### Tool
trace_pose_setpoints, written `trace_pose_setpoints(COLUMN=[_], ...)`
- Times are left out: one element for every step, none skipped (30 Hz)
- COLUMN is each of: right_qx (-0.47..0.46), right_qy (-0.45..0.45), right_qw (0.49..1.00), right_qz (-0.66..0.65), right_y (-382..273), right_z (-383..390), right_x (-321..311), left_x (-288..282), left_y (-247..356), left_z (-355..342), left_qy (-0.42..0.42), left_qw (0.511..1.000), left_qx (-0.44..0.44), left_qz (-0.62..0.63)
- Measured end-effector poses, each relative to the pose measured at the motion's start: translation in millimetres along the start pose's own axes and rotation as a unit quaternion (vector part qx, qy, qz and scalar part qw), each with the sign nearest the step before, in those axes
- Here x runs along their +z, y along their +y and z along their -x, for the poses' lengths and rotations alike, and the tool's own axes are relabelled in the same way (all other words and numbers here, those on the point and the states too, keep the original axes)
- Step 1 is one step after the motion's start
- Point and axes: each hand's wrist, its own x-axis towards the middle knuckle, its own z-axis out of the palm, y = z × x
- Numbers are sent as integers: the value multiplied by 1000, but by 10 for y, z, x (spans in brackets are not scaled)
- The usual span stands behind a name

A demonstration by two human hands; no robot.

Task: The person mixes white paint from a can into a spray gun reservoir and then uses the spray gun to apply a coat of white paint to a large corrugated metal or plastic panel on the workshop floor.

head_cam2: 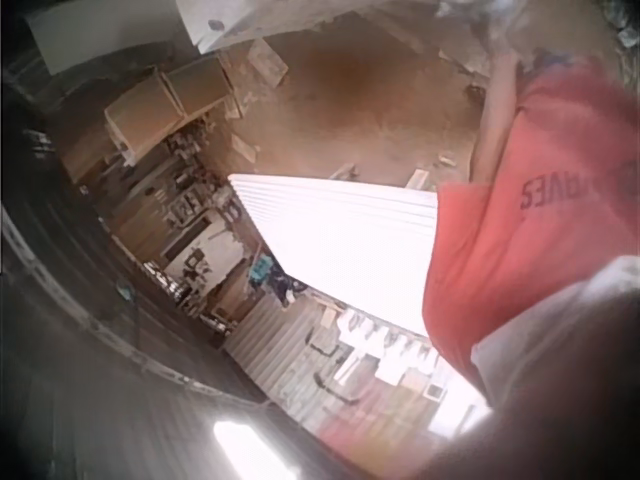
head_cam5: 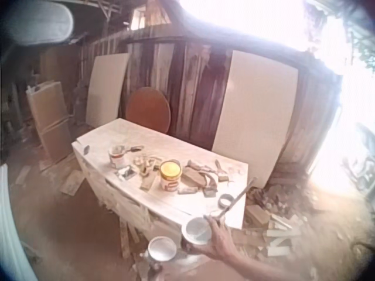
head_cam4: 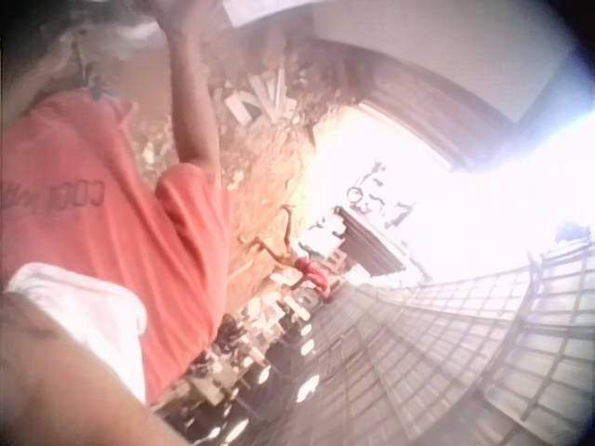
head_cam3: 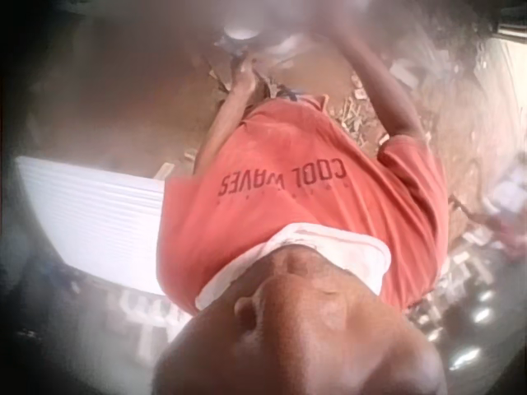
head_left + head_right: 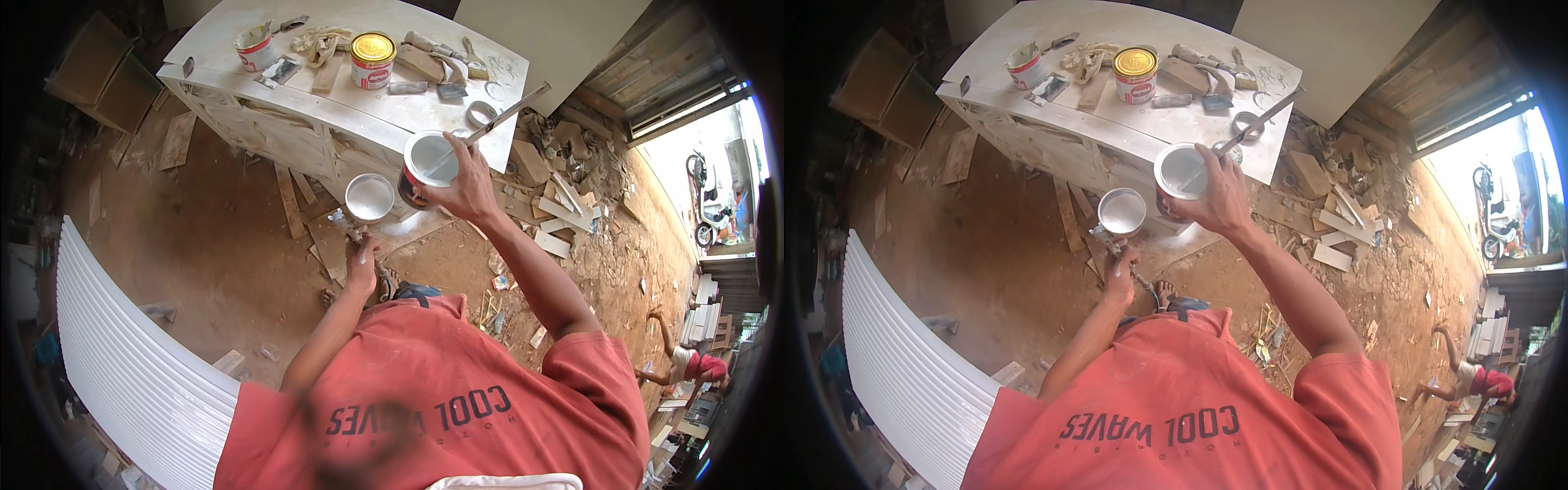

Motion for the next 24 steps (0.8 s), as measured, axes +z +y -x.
trace_pose_setpoints(right_qx=[3,7,10,13,17,20,36,52,68,64,65,67,70,79,86,97,98,98,98,109,99,89,79,76], right_qy=[21,42,61,83,106,129,128,127,126,123,118,108,99,82,64,48,32,18,5,-16,-15,-14,-13,-13], right_qw=[1000,999,997,996,994,991,991,990,990,990,991,992,993,993,994,994,994,994,994,993,994,995,995,996], right_qz=[-15,-30,-49,-38,-28,-18,-14,-10,-6,-12,-4,1,7,7,6,7,21,35,49,49,51,53,54,34], right_y=[65,131,193,273,345,382,412,439,477,519,578,559,552,567,538,527,514,490,480,485,492,492,488,520], right_z=[-115,-250,-385,-519,-653,-769,-855,-928,-1007,-1092,-1158,-1178,-1186,-1201,-1228,-1221,-1196,-1190,-1179,-1164,-1149,-1124,-1097,-1085], right_x=[34,78,149,203,257,305,359,412,464,529,569,618,653,655,616,562,518,471,438,420,398,384,372,352], left_x=[4,6,-32,-45,-61,-83,-101,-116,-138,-158,-170,-201,-220,-211,-136,-90,-82,-78,-74,-84,-77,-79,-103,-60], left_y=[11,23,18,15,14,28,38,44,46,42,38,37,33,10,30,30,24,23,21,-5,-43,-74,-91,-68], left_z=[12,25,47,57,73,91,116,155,197,227,241,284,312,324,339,348,345,327,318,307,274,253,259,250], left_qy=[5,12,23,30,33,36,39,38,36,34,32,33,35,41,50,55,51,46,41,42,42,42,46,45], left_qw=[1000,1000,1000,999,999,999,999,999,999,999,999,999,999,999,999,998,999,999,999,999,999,999,998,998], left_qx=[10,10,12,13,5,-3,-11,-8,-5,0,-6,-14,-22,-15,-7,-1,-7,-11,-15,-19,-21,-24,-28,-33], left_qz=[12,13,11,10,4,-3,-10,-10,-11,-11,-12,-15,-19,-13,-7,-1,-4,-6,-9,-9,-7,-6,-11,-14])
